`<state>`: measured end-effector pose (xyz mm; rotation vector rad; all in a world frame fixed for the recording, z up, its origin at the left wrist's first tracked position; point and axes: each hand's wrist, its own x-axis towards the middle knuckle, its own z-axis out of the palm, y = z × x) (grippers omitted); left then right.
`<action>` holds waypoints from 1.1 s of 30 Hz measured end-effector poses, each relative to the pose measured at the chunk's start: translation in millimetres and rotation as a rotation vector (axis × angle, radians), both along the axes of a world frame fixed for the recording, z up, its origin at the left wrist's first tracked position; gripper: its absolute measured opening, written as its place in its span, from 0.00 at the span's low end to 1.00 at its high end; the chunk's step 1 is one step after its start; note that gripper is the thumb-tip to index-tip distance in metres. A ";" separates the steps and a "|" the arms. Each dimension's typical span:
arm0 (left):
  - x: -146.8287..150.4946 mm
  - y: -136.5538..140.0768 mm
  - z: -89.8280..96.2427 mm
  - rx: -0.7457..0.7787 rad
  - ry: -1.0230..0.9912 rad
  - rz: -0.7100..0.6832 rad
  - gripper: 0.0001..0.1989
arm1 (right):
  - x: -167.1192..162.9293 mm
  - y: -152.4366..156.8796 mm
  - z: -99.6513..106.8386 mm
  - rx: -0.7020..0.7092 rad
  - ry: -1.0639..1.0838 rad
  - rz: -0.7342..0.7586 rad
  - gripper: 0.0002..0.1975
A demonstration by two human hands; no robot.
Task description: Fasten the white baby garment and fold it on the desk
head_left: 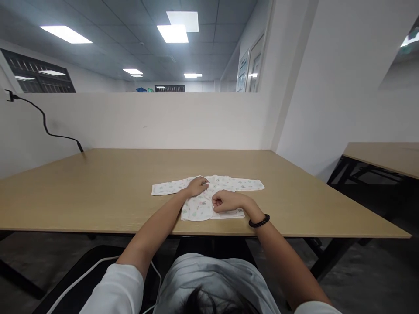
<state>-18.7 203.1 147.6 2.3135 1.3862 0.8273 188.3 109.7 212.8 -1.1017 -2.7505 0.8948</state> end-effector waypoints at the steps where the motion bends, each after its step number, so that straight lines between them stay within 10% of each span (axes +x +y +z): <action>1: -0.3 0.3 -0.6 -0.012 -0.044 -0.006 0.12 | -0.1 2.2 3.8 -0.048 -0.010 0.038 0.04; 6: -1.1 0.6 -1.8 -0.048 -0.225 0.001 0.11 | -11.2 38.8 18.9 -0.239 0.001 0.094 0.12; 12: -0.2 3.3 -0.1 0.069 -0.087 0.140 0.10 | -45.5 95.2 -12.9 0.300 0.331 -0.559 0.08; 19: 0.2 2.3 2.2 0.063 -0.016 0.150 0.07 | -51.0 99.2 -61.1 0.470 0.251 -0.596 0.06; 33: -4.4 3.1 -1.8 -0.061 -0.139 0.082 0.08 | -30.5 106.7 -63.4 0.137 0.623 -0.650 0.09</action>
